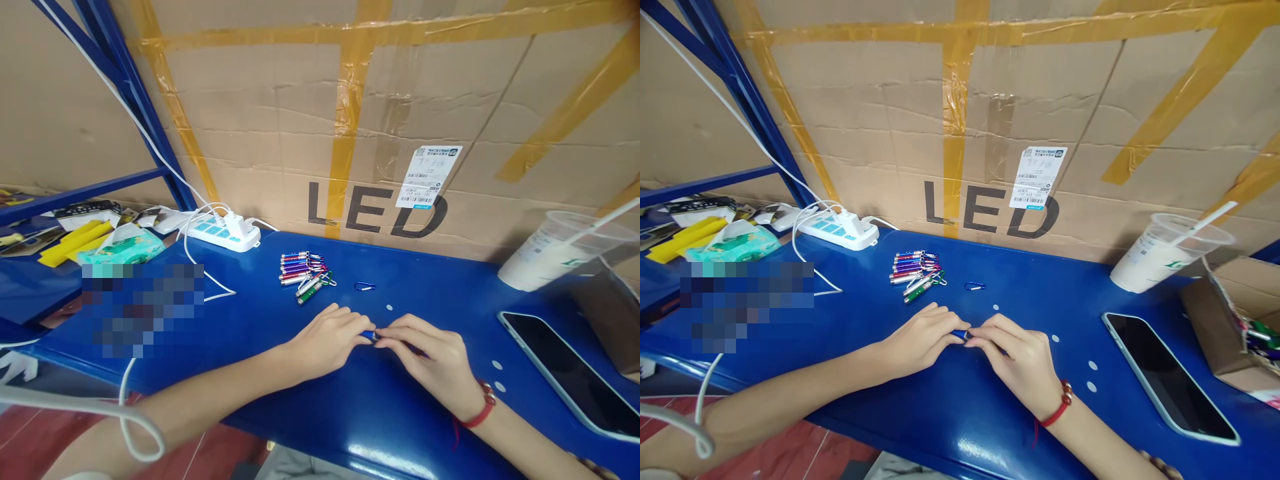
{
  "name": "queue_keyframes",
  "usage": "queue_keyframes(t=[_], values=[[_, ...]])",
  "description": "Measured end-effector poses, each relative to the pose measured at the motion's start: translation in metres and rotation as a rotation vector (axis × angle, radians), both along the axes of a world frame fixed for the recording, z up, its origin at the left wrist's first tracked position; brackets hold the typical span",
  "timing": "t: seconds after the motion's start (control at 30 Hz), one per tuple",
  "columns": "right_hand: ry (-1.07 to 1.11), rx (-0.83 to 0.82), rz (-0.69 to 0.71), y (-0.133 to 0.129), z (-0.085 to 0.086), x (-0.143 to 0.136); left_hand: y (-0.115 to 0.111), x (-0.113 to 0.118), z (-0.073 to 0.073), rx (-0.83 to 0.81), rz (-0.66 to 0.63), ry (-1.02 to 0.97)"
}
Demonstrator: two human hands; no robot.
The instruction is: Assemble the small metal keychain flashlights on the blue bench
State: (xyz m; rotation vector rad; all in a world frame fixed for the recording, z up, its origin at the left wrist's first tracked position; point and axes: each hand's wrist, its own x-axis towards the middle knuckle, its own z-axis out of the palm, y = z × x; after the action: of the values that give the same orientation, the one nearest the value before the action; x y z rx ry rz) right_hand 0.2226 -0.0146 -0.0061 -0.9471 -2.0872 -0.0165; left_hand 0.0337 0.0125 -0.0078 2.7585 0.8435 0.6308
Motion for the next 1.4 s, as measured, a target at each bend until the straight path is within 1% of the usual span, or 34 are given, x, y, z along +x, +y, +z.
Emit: queue_keyframes(t=[0.13, 0.27, 0.37, 0.5, 0.6, 0.7, 0.77, 0.93, 1.03, 1.1, 1.2, 1.4], values=[[0.129, -0.156, 0.038, 0.0, 0.004, -0.004, -0.002, 0.0, -0.001, 0.07, 0.0, 0.018], [0.177, -0.233, 0.065, -0.002, 0.007, -0.006, -0.006, 0.0, -0.002, 0.083, 0.011, 0.015], [0.172, -0.217, 0.061, -0.005, 0.006, -0.006, -0.007, 0.0, -0.003, 0.08, 0.016, 0.007], [0.145, -0.158, 0.062, -0.007, 0.003, -0.008, -0.006, 0.0, -0.006, 0.134, 0.023, 0.023], [0.159, -0.216, 0.042, -0.006, 0.003, -0.01, -0.005, 0.0, -0.008, 0.125, 0.032, 0.033], [0.18, -0.327, 0.015, -0.003, 0.004, -0.01, -0.004, 0.001, -0.011, 0.058, 0.042, 0.011], [0.214, -0.44, 0.004, -0.002, 0.004, -0.01, -0.004, 0.001, -0.013, 0.03, 0.045, -0.02], [0.323, -0.781, 0.017, 0.001, 0.003, -0.008, -0.003, 0.001, -0.014, 0.049, 0.047, -0.04], [0.356, -0.913, 0.04, 0.004, 0.002, -0.006, -0.001, 0.002, -0.011, 0.065, 0.045, -0.026], [0.364, -0.934, 0.045, 0.006, 0.002, -0.005, 0.0, 0.002, -0.009, 0.057, 0.052, -0.034], [0.366, -0.916, 0.053, 0.008, 0.004, -0.004, 0.001, 0.003, -0.006, 0.034, 0.053, -0.05], [0.4, -0.897, 0.053, 0.009, 0.004, -0.003, 0.001, 0.003, -0.006, 0.035, 0.036, -0.058]])
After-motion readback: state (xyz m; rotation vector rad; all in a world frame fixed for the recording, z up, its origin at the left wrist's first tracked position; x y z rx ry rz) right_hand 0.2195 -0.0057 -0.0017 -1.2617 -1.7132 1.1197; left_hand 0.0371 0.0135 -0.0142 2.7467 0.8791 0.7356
